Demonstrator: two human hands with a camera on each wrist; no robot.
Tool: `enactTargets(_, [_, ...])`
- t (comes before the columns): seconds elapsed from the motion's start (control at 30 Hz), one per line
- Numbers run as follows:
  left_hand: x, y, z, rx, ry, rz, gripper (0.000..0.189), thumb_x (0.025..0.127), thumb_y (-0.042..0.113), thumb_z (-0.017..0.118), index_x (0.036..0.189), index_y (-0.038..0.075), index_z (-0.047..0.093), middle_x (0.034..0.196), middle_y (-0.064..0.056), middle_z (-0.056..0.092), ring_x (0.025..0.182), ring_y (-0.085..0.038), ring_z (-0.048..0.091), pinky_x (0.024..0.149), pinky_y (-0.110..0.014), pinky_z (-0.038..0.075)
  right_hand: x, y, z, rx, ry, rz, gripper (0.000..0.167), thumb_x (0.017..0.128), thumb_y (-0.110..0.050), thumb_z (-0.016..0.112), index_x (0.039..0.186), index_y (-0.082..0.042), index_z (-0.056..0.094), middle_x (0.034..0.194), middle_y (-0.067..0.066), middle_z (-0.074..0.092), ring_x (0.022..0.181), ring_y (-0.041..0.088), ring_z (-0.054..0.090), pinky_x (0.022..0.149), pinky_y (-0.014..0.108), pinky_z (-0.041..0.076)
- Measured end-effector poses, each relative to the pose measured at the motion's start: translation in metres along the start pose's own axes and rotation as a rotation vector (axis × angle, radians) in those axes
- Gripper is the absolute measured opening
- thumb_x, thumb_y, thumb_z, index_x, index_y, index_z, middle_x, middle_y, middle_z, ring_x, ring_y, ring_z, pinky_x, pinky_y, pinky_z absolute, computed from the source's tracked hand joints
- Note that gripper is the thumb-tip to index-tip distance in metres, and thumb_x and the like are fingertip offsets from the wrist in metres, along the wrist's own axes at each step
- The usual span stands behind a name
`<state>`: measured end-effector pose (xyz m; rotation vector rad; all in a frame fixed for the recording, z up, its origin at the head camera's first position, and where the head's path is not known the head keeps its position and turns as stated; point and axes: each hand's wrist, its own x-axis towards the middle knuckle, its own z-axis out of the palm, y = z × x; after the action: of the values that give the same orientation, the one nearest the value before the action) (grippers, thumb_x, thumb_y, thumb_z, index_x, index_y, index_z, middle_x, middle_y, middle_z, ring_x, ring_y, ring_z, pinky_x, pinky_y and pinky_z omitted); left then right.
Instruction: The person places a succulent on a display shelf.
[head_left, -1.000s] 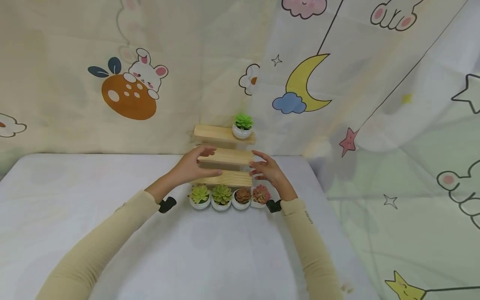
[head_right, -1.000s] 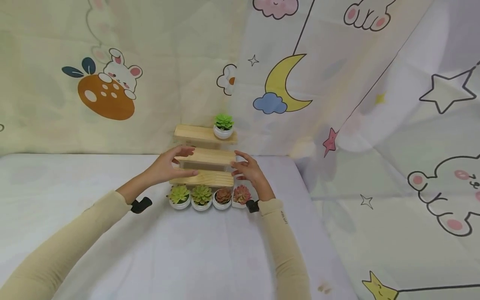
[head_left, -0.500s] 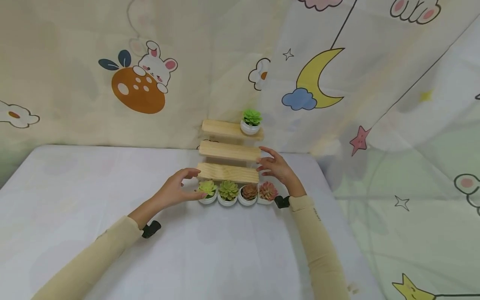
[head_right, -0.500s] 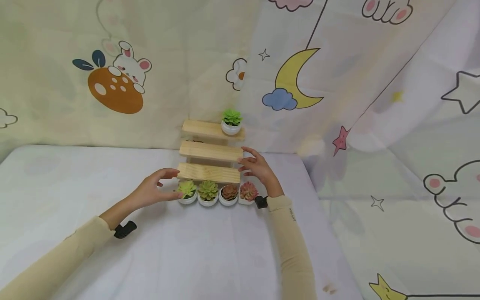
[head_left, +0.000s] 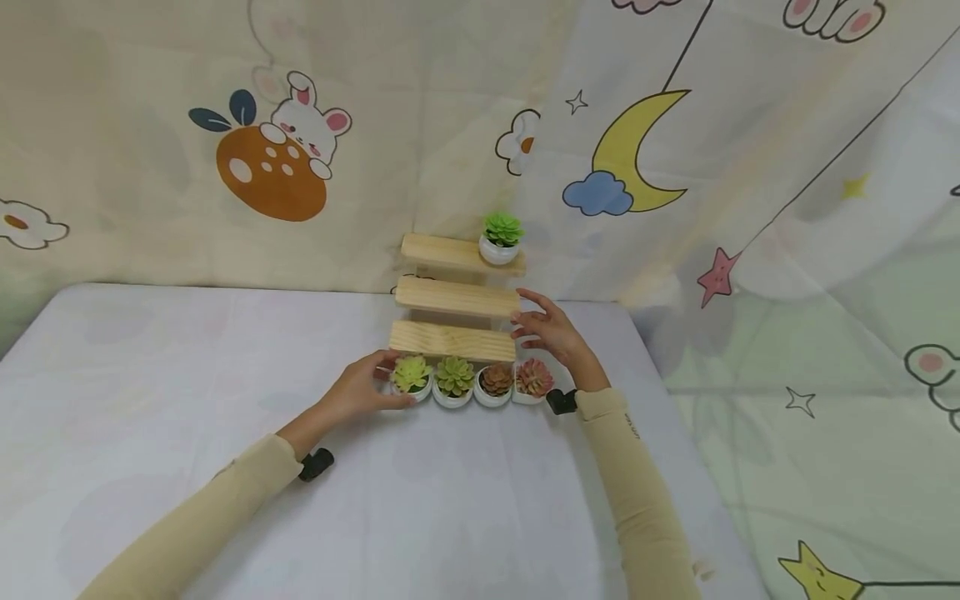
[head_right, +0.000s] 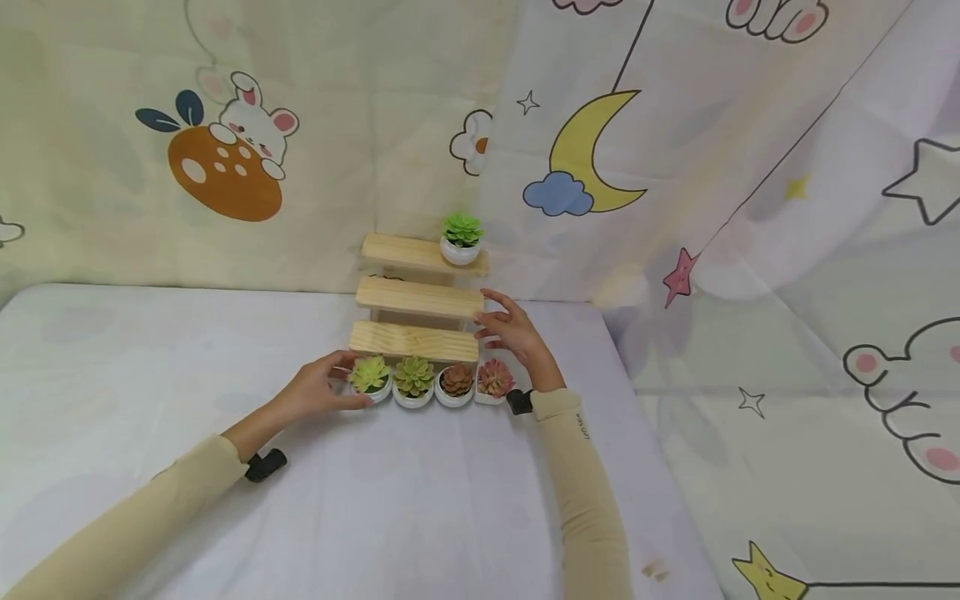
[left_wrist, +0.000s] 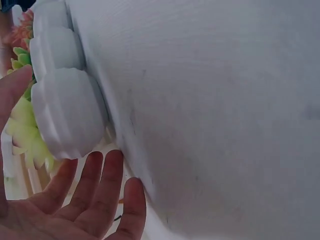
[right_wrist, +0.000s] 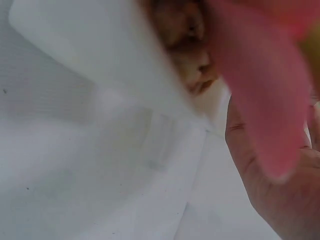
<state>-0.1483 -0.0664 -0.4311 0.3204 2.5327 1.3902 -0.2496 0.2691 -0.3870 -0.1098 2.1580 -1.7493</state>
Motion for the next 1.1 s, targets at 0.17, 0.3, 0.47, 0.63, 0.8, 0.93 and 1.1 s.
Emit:
enactTargets(0.17, [0.0052, -0.0021, 0.0023, 0.050, 0.004, 0.013, 0.079, 0.074, 0.032, 0.086, 0.138, 0.002, 0.049, 0.124, -0.019, 0.058, 0.112, -0.034, 0.056, 0.092, -0.050, 0.047, 0.0006, -0.0020, 0.0010, -0.024, -0.003, -0.011, 0.059, 0.100, -0.023, 0.058, 0.152, -0.024, 0.032, 0.128, 0.028, 0.054, 0.099, 0.038, 0.065, 0.090, 0.058, 0.049])
enactTargets(0.3, [0.0072, -0.0014, 0.0025, 0.058, 0.011, -0.008, 0.081, 0.073, 0.034, 0.087, 0.138, 0.004, 0.049, 0.123, -0.016, 0.058, 0.113, -0.033, 0.055, 0.092, -0.050, 0.047, 0.0006, -0.0044, 0.0020, -0.025, -0.009, -0.009, 0.060, 0.100, -0.025, 0.057, 0.153, -0.024, 0.030, 0.127, 0.028, 0.054, 0.109, 0.049, 0.058, 0.089, 0.057, 0.049])
enactTargets(0.47, [0.0085, -0.0009, 0.0035, 0.100, 0.014, -0.029, 0.085, 0.072, 0.039, 0.086, 0.139, 0.005, 0.048, 0.121, -0.015, 0.059, 0.112, -0.032, 0.056, 0.089, -0.050, 0.048, -0.0005, -0.0057, 0.0016, -0.030, -0.006, 0.016, 0.060, 0.100, -0.024, 0.058, 0.153, -0.025, 0.030, 0.125, 0.022, 0.057, 0.108, 0.045, 0.060, 0.090, 0.057, 0.049])
enactTargets(0.63, [0.0090, -0.0015, 0.0037, 0.139, 0.021, -0.025, 0.081, 0.072, 0.039, 0.086, 0.137, 0.005, 0.050, 0.118, -0.014, 0.061, 0.108, -0.030, 0.057, 0.086, -0.049, 0.049, -0.0026, -0.0072, 0.0027, -0.026, -0.011, 0.029, 0.062, 0.100, -0.025, 0.058, 0.154, -0.025, 0.028, 0.122, 0.015, 0.059, 0.110, 0.047, 0.058, 0.093, 0.059, 0.047])
enactTargets(0.8, [0.0098, 0.0009, 0.0025, 0.142, 0.019, -0.007, 0.079, 0.072, 0.035, 0.087, 0.136, 0.006, 0.052, 0.120, -0.015, 0.061, 0.109, -0.031, 0.058, 0.086, -0.049, 0.049, -0.0037, -0.0089, 0.0024, -0.022, -0.003, 0.023, 0.062, 0.100, -0.026, 0.058, 0.154, -0.025, 0.028, 0.117, 0.010, 0.060, 0.109, 0.048, 0.058, 0.092, 0.059, 0.047])
enactTargets(0.93, [0.0101, -0.0015, 0.0024, 0.100, 0.010, 0.020, 0.079, 0.070, 0.032, 0.089, 0.134, 0.003, 0.052, 0.120, -0.017, 0.061, 0.108, -0.033, 0.059, 0.088, -0.048, 0.050, -0.0042, -0.0092, 0.0027, -0.015, -0.003, 0.023, 0.061, 0.100, -0.025, 0.057, 0.154, -0.025, 0.029, 0.120, 0.017, 0.058, 0.104, 0.042, 0.062, 0.093, 0.060, 0.046])
enactTargets(1.1, [0.0068, -0.0067, 0.0014, 0.061, -0.015, 0.030, 0.080, 0.068, 0.029, 0.090, 0.133, 0.002, 0.053, 0.119, -0.017, 0.061, 0.107, -0.033, 0.060, 0.089, -0.045, 0.051, -0.0052, -0.0086, 0.0039, -0.010, -0.014, 0.024, 0.061, 0.100, -0.025, 0.057, 0.154, -0.025, 0.029, 0.122, 0.021, 0.058, 0.101, 0.039, 0.064, 0.091, 0.059, 0.047])
